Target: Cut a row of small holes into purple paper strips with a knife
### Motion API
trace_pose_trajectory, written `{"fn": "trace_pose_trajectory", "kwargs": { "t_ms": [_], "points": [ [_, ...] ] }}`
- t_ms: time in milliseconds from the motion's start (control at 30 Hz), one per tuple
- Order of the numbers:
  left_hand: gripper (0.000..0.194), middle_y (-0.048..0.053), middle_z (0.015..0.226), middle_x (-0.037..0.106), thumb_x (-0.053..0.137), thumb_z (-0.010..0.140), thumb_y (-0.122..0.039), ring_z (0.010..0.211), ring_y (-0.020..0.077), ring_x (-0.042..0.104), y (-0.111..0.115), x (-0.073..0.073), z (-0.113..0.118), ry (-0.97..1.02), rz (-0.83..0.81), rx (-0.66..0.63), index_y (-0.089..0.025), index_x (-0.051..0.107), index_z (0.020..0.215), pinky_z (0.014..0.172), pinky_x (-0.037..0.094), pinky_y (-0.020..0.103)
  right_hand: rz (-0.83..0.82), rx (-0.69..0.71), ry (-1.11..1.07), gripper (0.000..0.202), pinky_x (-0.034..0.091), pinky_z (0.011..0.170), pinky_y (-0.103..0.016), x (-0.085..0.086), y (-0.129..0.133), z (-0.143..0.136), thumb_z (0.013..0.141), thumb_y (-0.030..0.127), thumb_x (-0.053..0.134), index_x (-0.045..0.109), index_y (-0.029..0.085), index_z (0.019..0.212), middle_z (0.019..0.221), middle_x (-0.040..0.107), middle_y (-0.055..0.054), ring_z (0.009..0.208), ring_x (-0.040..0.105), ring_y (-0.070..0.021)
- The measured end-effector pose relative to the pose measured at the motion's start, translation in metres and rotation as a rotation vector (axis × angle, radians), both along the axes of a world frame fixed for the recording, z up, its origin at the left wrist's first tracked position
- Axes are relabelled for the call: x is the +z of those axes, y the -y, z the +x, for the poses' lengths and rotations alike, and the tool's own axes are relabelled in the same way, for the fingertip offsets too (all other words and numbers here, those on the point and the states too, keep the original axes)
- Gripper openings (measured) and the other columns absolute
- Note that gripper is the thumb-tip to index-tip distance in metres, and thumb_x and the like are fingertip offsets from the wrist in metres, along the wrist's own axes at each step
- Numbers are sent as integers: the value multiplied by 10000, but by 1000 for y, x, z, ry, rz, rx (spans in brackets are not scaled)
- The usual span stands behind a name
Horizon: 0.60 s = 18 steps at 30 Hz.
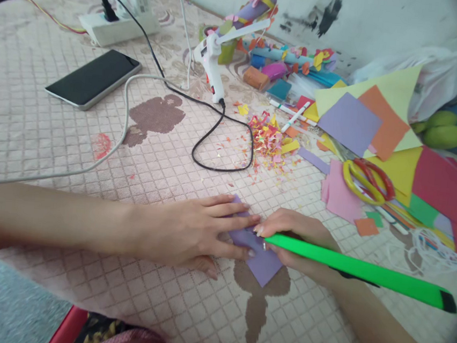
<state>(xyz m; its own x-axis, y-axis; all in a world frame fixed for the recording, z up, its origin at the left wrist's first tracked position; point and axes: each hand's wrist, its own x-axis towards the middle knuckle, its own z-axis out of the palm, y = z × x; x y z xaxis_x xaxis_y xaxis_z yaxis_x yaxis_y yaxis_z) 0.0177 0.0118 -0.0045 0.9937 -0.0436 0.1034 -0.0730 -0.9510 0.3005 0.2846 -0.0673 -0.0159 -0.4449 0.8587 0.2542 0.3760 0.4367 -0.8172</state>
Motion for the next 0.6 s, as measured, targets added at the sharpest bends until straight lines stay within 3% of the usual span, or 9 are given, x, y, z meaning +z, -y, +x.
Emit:
{"fn": "trace_pose_trajectory", "kwargs": {
  "t_ms": [200, 400, 600],
  "points": [
    [526, 161, 1630, 294, 576, 978, -450, 1506, 331, 309, 2, 0, 0, 28, 19, 3, -260, 500, 1462, 1238, 257, 533, 37, 3, -31, 118, 559, 715, -272, -6, -1, 0, 914, 207, 662, 708, 253, 1012, 885, 731, -14, 790, 693, -149],
    [571, 147, 1607, 351, 562, 970, -526, 1486, 324, 349, 8, -2, 1, 20, 61, 58, -287, 470, 1481, 1224, 276, 544, -2, -4, 22, 163, 559, 732, -284, 0, 0, 0, 898, 179, 666, 703, 275, 1024, 917, 736, -8, 821, 696, -158],
    [541, 132, 1612, 348, 539, 989, -505, 1488, 316, 347, 2, 1, -2, 38, 19, 20, -285, 480, 1480, 1233, 259, 533, -26, 12, 29, 182, 552, 755, -268, 4, 0, 1, 894, 163, 669, 698, 267, 1040, 940, 733, -3, 853, 695, -148]
  ]
}}
